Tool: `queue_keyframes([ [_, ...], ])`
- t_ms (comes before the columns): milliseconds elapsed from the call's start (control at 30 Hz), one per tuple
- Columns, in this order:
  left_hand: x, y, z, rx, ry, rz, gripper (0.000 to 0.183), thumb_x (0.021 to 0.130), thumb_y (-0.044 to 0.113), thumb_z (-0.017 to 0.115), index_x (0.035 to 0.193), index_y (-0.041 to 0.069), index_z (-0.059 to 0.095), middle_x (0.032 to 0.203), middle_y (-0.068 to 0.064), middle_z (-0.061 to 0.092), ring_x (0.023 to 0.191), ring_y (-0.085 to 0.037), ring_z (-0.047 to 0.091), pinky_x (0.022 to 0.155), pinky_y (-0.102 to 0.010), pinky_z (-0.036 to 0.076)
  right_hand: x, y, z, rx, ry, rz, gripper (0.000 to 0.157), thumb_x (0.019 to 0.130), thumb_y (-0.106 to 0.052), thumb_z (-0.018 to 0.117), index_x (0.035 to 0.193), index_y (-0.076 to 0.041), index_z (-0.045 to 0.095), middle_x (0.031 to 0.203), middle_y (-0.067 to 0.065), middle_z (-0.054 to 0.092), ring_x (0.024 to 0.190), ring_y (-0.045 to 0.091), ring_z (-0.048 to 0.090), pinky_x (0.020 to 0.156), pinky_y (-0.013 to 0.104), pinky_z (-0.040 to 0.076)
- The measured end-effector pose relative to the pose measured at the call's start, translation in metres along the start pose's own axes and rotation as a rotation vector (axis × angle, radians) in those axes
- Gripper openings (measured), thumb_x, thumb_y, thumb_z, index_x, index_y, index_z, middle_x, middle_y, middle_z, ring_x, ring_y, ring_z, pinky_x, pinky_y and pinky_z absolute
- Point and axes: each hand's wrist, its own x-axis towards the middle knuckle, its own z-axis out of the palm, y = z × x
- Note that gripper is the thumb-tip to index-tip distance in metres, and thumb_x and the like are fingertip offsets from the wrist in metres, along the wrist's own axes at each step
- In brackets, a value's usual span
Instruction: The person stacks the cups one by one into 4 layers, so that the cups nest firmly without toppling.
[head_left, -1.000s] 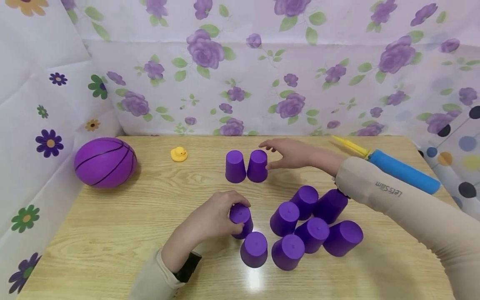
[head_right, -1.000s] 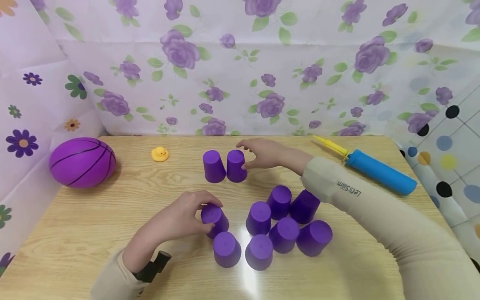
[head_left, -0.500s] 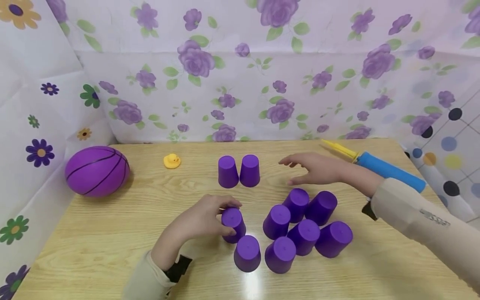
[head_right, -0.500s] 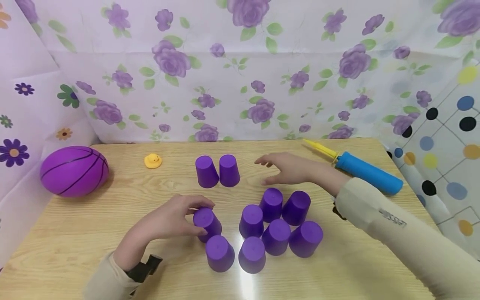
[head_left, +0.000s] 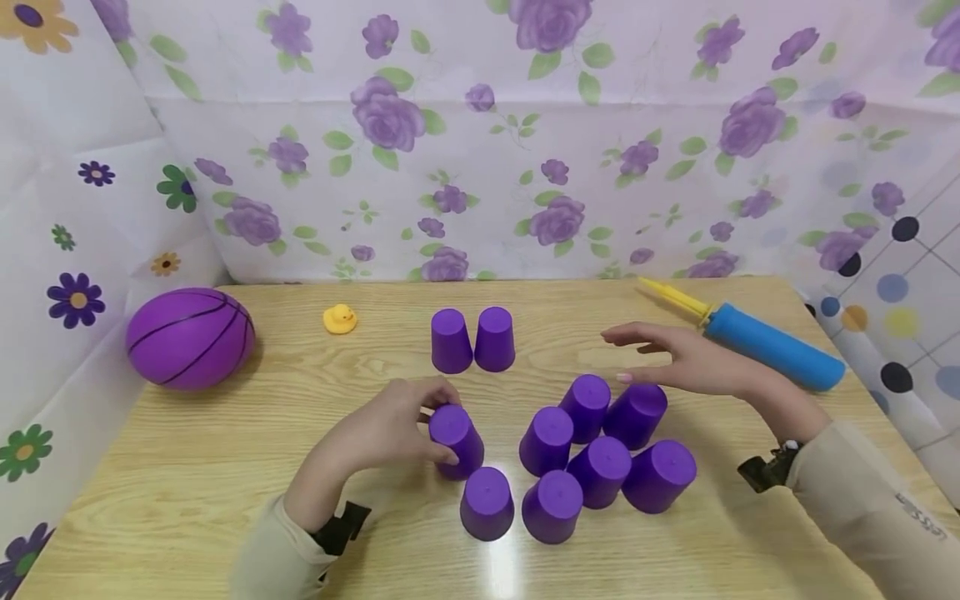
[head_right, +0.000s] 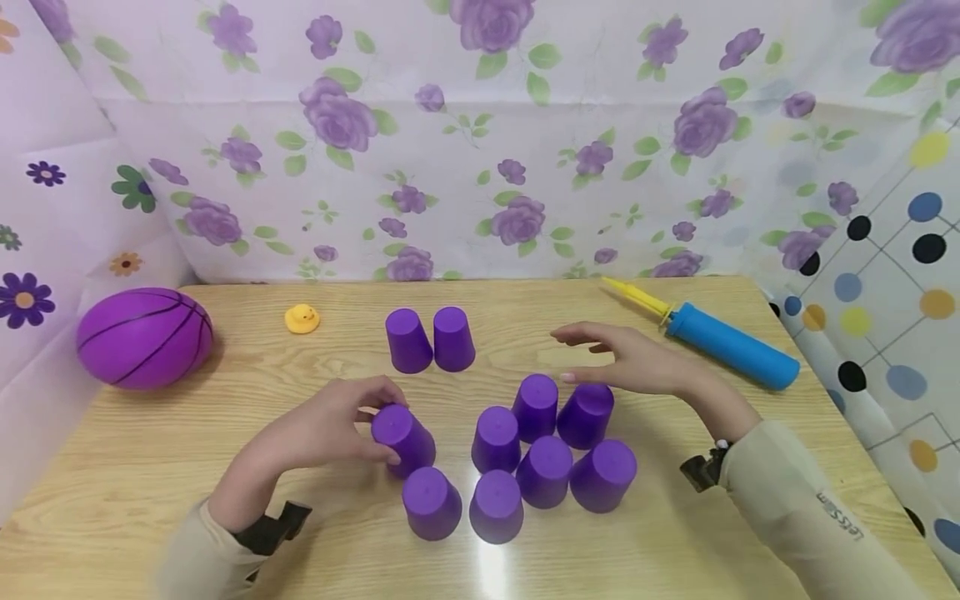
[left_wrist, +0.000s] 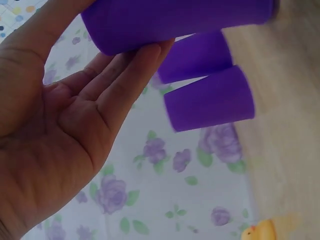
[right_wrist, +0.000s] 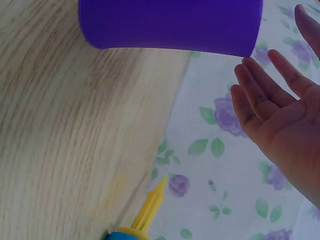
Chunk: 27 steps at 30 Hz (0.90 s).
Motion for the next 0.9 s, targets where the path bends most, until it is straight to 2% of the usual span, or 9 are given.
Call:
queue_keyframes([
  [67, -0.002, 0.004, -0.006, -0.014, 0.046, 0.026, 0.044, 0.066, 0.013, 0.084, 0.102, 0.009, 0.059, 0.100, -0.001, 0.065, 0.100, -0.022, 0.062, 0.088, -0.037, 0.052, -0.005, 0.002, -0.001, 0.031, 0.005, 0.001, 0.056, 0.090, -0.034, 0.062, 0.140, -0.023, 0.040, 0.141, 0.003, 0.044, 0.129, 0.026, 0.041, 0.104, 0.050, 0.035],
  [200, -0.004, 0.010, -0.013, -0.021, 0.116, 0.080, 0.046, 0.069, 0.014, 0.082, 0.108, 0.009, 0.060, 0.105, 0.000, 0.064, 0.101, -0.019, 0.062, 0.088, -0.034, 0.052, -0.013, 0.006, -0.001, 0.062, 0.020, 0.011, 0.055, 0.090, -0.032, 0.062, 0.140, -0.024, 0.040, 0.141, -0.003, 0.044, 0.129, 0.023, 0.041, 0.104, 0.044, 0.036],
  [367, 0.000, 0.014, -0.015, -0.050, 0.165, 0.093, 0.046, 0.069, 0.020, 0.083, 0.109, 0.013, 0.061, 0.104, 0.005, 0.064, 0.098, -0.013, 0.061, 0.085, -0.031, 0.053, -0.022, 0.014, 0.004, 0.118, 0.041, 0.006, 0.054, 0.091, -0.026, 0.061, 0.140, -0.020, 0.039, 0.141, 0.003, 0.044, 0.129, 0.027, 0.041, 0.102, 0.030, 0.039],
  [433, 0.004, 0.014, -0.014, -0.060, 0.182, 0.104, 0.046, 0.068, 0.026, 0.084, 0.108, 0.016, 0.062, 0.102, 0.007, 0.064, 0.096, -0.011, 0.060, 0.083, -0.031, 0.053, -0.025, 0.019, 0.008, 0.154, 0.036, 0.011, 0.053, 0.092, -0.024, 0.060, 0.141, -0.018, 0.039, 0.141, 0.006, 0.044, 0.129, 0.030, 0.040, 0.100, 0.031, 0.041],
  [600, 0.025, 0.018, -0.010, -0.072, 0.222, 0.169, 0.047, 0.067, 0.032, 0.084, 0.106, 0.016, 0.064, 0.095, 0.006, 0.064, 0.086, -0.009, 0.062, 0.076, -0.029, 0.055, -0.037, 0.032, 0.014, 0.224, 0.021, 0.039, 0.053, 0.094, -0.020, 0.057, 0.142, -0.015, 0.036, 0.143, 0.009, 0.041, 0.129, 0.038, 0.038, 0.097, 0.034, 0.045],
  [700, 0.042, 0.024, -0.011, -0.070, 0.260, 0.164, 0.048, 0.067, 0.033, 0.084, 0.106, 0.014, 0.064, 0.094, 0.005, 0.065, 0.082, -0.010, 0.063, 0.073, -0.028, 0.055, -0.044, 0.034, 0.015, 0.294, 0.029, 0.032, 0.053, 0.095, -0.016, 0.055, 0.143, -0.012, 0.035, 0.144, 0.011, 0.039, 0.131, 0.040, 0.033, 0.096, 0.026, 0.045],
  [767, 0.054, 0.027, -0.011, -0.081, 0.277, 0.138, 0.048, 0.067, 0.035, 0.084, 0.106, 0.015, 0.064, 0.094, 0.004, 0.065, 0.081, -0.013, 0.063, 0.070, -0.028, 0.054, -0.046, 0.033, 0.016, 0.353, 0.044, 0.007, 0.054, 0.094, -0.013, 0.056, 0.143, -0.012, 0.034, 0.146, 0.013, 0.036, 0.133, 0.035, 0.033, 0.096, 0.020, 0.043],
  [833, 0.065, 0.030, -0.011, -0.083, 0.293, 0.111, 0.048, 0.068, 0.037, 0.083, 0.106, 0.016, 0.064, 0.095, 0.006, 0.065, 0.082, -0.013, 0.062, 0.070, -0.028, 0.053, -0.047, 0.032, 0.017, 0.388, 0.058, -0.029, 0.057, 0.092, -0.010, 0.059, 0.143, -0.011, 0.034, 0.146, 0.015, 0.035, 0.135, 0.024, 0.034, 0.098, 0.018, 0.040],
  [900, 0.075, 0.032, -0.011, -0.093, 0.307, 0.102, 0.047, 0.068, 0.038, 0.082, 0.107, 0.018, 0.064, 0.095, 0.005, 0.065, 0.084, -0.014, 0.062, 0.070, -0.028, 0.053, -0.046, 0.031, 0.017, 0.376, 0.070, -0.067, 0.061, 0.089, -0.009, 0.063, 0.143, -0.011, 0.035, 0.146, 0.015, 0.036, 0.134, 0.013, 0.035, 0.102, 0.017, 0.036],
])
